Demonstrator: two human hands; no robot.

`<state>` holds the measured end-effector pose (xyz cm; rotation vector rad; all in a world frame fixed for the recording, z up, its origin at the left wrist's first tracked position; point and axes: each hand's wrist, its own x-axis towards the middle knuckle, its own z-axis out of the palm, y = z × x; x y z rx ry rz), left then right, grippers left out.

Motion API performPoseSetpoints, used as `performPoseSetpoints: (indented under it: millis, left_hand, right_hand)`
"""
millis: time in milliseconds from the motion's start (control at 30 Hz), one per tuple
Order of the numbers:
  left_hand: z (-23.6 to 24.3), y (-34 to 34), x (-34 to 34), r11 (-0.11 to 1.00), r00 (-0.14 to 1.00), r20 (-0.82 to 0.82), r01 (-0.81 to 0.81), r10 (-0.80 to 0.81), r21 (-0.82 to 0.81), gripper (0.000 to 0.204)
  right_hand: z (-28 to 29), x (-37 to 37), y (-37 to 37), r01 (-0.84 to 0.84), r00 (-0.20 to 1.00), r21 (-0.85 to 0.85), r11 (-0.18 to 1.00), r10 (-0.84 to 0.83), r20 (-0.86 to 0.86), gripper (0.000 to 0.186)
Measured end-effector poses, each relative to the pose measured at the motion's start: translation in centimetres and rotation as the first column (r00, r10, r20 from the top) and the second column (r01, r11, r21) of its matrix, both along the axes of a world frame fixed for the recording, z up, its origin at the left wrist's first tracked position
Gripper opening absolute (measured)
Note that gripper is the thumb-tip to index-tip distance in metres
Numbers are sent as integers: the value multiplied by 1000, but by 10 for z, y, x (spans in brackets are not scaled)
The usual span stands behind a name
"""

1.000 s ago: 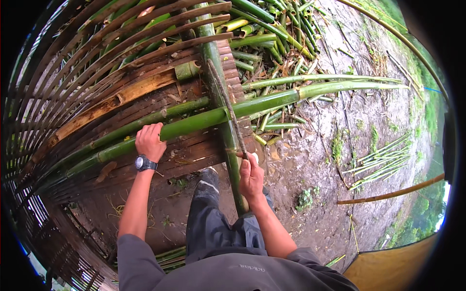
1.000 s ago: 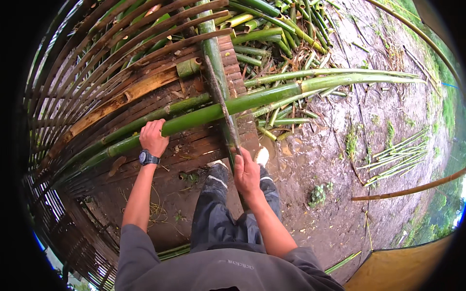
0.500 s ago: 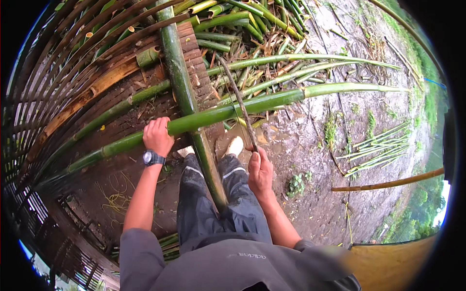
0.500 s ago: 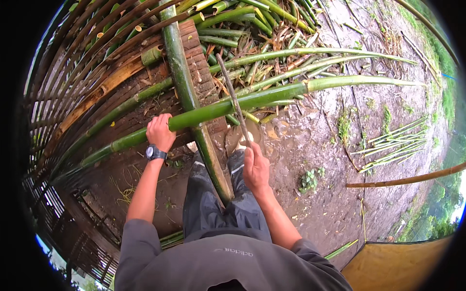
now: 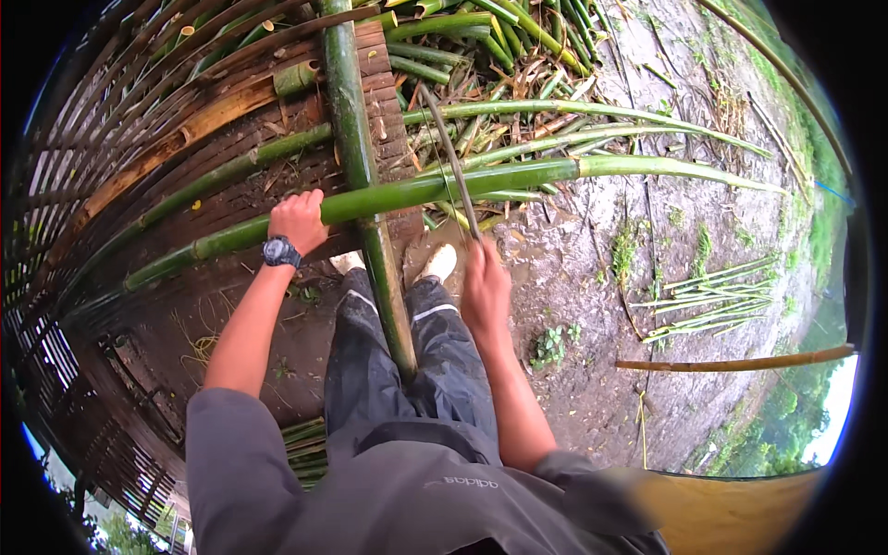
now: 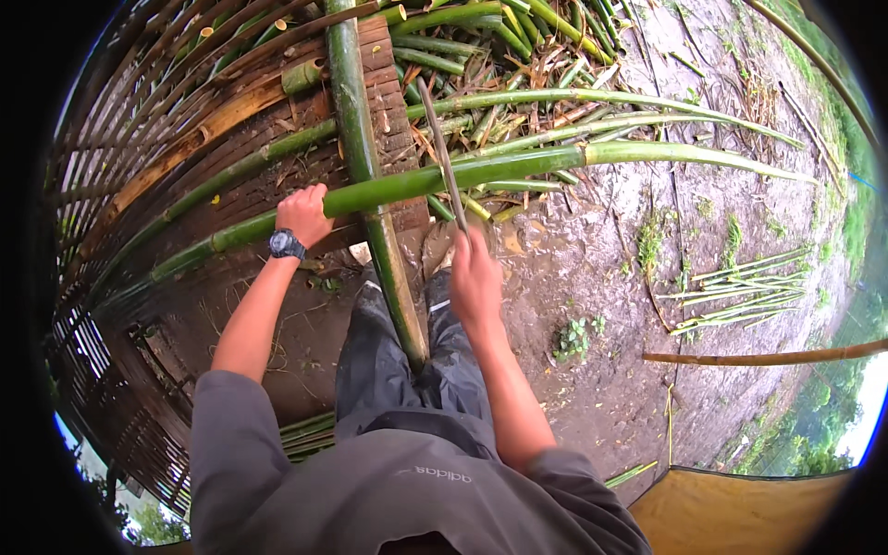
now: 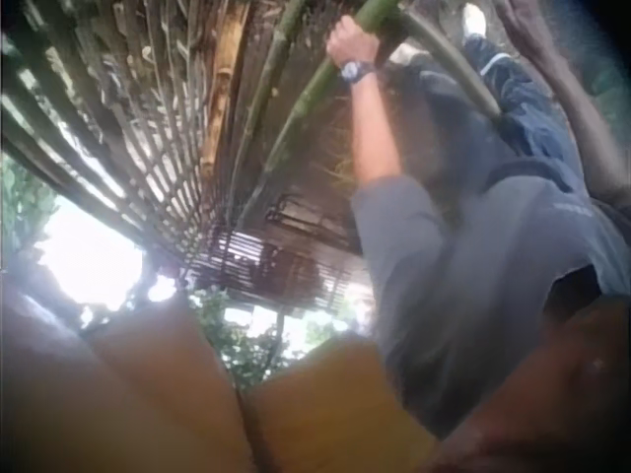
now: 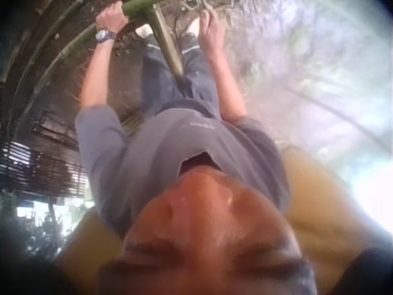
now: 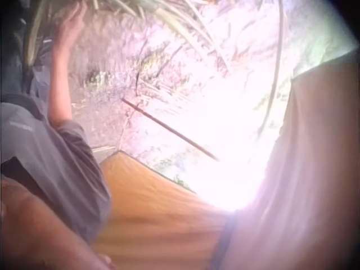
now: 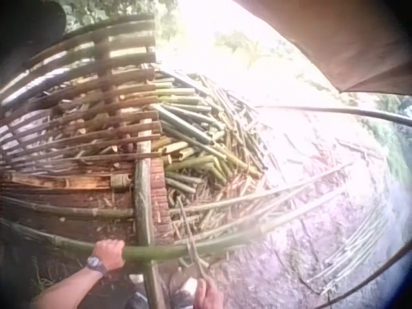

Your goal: The person uses a hand saw to cut through bamboo poles and then slides the cut sections into a large woven bamboo frame.

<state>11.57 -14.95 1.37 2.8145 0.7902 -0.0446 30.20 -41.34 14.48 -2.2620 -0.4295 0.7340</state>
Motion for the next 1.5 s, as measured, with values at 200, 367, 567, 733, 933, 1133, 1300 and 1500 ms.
performPoseSetpoints:
  millis: [200,367,567,733,933,1133,1300,1500]
  left_hand:
    - [-7,4,-1,997,997,-83,-10,4,-71,23]
    - [0,8,-8,995,995,-94,4,-13,-102,23]
    - [3,11,20,986,988,-147,10,-35,-167,21]
    - [15,26,5,963,955,-290,-14,-67,-271,30]
    - [17,28,17,956,943,-318,1,-99,-293,31]
    - [17,40,22,952,923,-378,-49,-72,-302,34]
    - [19,47,26,921,910,-385,-8,-154,-389,43]
    - [13,45,34,924,909,-391,-17,-145,-382,42]
  right_hand:
    - [3,-13,-22,-2,999,27,1000,1,42,31]
    - [80,-47,-83,73,971,-103,992,-95,-218,36]
    - [-38,33,59,45,998,124,991,-51,46,34]
    - [52,-40,-52,117,985,-68,991,-125,-123,35]
    - [-3,7,34,49,999,-49,998,-50,-21,38]
    - [-14,12,44,-29,999,90,995,27,33,38]
    - [88,-36,-55,98,988,-28,995,-100,-115,35]
    - [-12,27,68,71,997,53,996,-72,5,33]
